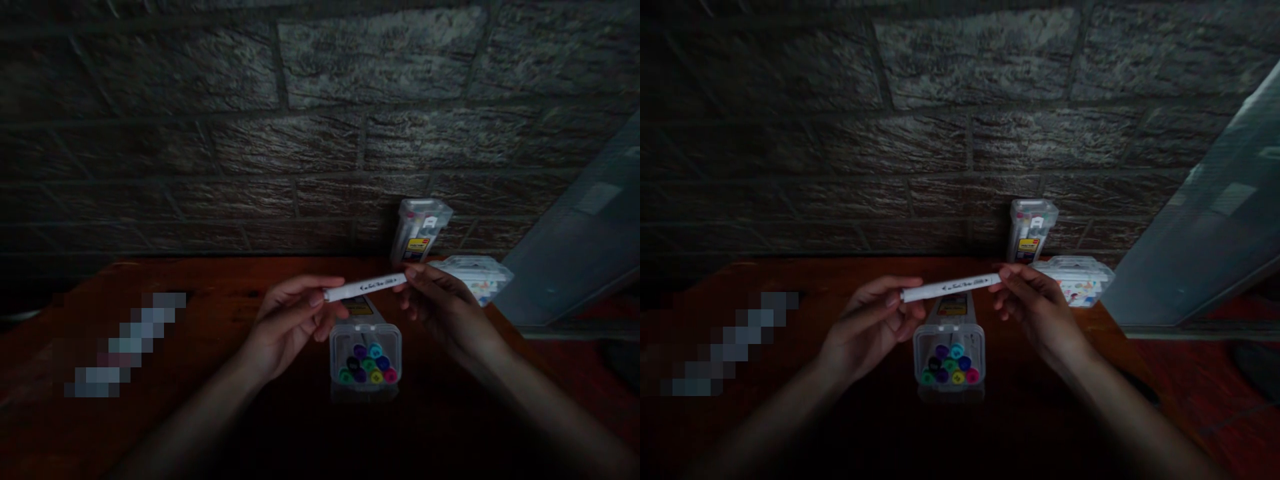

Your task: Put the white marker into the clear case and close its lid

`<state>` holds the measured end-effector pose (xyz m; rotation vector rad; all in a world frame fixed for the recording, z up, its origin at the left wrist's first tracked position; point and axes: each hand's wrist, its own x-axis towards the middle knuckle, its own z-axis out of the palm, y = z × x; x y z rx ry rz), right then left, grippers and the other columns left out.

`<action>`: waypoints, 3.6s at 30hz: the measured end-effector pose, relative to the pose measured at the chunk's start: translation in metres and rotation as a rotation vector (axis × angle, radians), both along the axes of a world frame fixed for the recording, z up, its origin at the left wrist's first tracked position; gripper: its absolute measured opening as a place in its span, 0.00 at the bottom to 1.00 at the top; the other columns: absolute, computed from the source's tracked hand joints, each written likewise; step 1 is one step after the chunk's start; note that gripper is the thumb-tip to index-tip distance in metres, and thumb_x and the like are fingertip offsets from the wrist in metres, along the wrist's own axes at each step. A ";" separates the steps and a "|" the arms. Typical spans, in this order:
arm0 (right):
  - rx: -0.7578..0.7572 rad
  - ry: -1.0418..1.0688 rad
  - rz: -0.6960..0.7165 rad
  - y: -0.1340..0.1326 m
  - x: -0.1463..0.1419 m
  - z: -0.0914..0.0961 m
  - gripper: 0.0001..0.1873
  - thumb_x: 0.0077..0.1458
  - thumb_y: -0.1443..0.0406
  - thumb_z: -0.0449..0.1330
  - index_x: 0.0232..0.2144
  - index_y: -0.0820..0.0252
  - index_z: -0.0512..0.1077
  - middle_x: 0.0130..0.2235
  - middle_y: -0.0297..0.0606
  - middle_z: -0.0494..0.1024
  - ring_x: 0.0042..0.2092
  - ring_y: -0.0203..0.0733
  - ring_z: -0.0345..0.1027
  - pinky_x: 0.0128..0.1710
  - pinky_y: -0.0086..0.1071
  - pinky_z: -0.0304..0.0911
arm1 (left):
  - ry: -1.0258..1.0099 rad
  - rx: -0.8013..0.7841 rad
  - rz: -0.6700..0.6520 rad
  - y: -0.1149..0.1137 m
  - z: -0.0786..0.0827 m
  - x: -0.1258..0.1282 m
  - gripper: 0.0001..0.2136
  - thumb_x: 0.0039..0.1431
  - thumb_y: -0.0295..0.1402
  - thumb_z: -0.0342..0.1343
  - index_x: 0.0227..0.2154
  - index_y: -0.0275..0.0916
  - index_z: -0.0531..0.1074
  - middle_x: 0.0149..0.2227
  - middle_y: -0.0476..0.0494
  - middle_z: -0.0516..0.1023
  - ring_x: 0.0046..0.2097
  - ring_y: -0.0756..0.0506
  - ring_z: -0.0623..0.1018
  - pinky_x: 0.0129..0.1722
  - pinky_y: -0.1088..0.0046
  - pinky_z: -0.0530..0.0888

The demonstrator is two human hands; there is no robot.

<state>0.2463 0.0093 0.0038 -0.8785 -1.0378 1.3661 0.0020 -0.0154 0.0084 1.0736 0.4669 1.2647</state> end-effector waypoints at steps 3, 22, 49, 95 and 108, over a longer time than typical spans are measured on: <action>-0.010 -0.010 0.013 0.001 0.000 -0.003 0.14 0.49 0.58 0.78 0.34 0.57 0.82 0.31 0.36 0.84 0.25 0.34 0.73 0.20 0.23 0.67 | 0.016 0.027 -0.029 0.000 -0.001 0.000 0.11 0.60 0.33 0.65 0.45 0.43 0.86 0.33 0.38 0.87 0.26 0.49 0.72 0.26 0.73 0.66; -0.032 -0.082 -0.036 0.001 -0.001 -0.002 0.15 0.43 0.57 0.80 0.33 0.54 0.84 0.29 0.35 0.83 0.24 0.33 0.70 0.17 0.20 0.64 | 0.059 0.088 -0.047 0.005 -0.004 0.000 0.10 0.59 0.38 0.68 0.42 0.43 0.86 0.32 0.39 0.87 0.27 0.48 0.75 0.28 0.71 0.62; -0.100 -0.060 -0.064 -0.001 -0.002 0.002 0.23 0.35 0.55 0.83 0.35 0.56 0.85 0.28 0.33 0.82 0.24 0.30 0.70 0.19 0.16 0.66 | -0.002 0.119 -0.118 0.006 -0.008 -0.002 0.09 0.60 0.34 0.68 0.44 0.45 0.86 0.33 0.42 0.87 0.31 0.49 0.76 0.29 0.74 0.60; 0.047 -0.071 -0.111 -0.005 -0.002 0.003 0.14 0.46 0.55 0.79 0.32 0.55 0.84 0.29 0.34 0.83 0.22 0.29 0.68 0.17 0.19 0.64 | -0.008 -0.028 0.106 0.010 0.001 -0.003 0.11 0.55 0.35 0.70 0.42 0.42 0.85 0.29 0.46 0.82 0.23 0.55 0.63 0.22 0.79 0.56; 0.313 -0.269 -0.053 -0.014 -0.001 0.001 0.11 0.56 0.61 0.74 0.43 0.47 0.84 0.23 0.29 0.79 0.20 0.33 0.68 0.19 0.26 0.62 | 0.259 0.020 0.420 0.020 -0.015 -0.003 0.08 0.58 0.37 0.69 0.39 0.41 0.83 0.28 0.48 0.80 0.22 0.54 0.63 0.21 0.76 0.57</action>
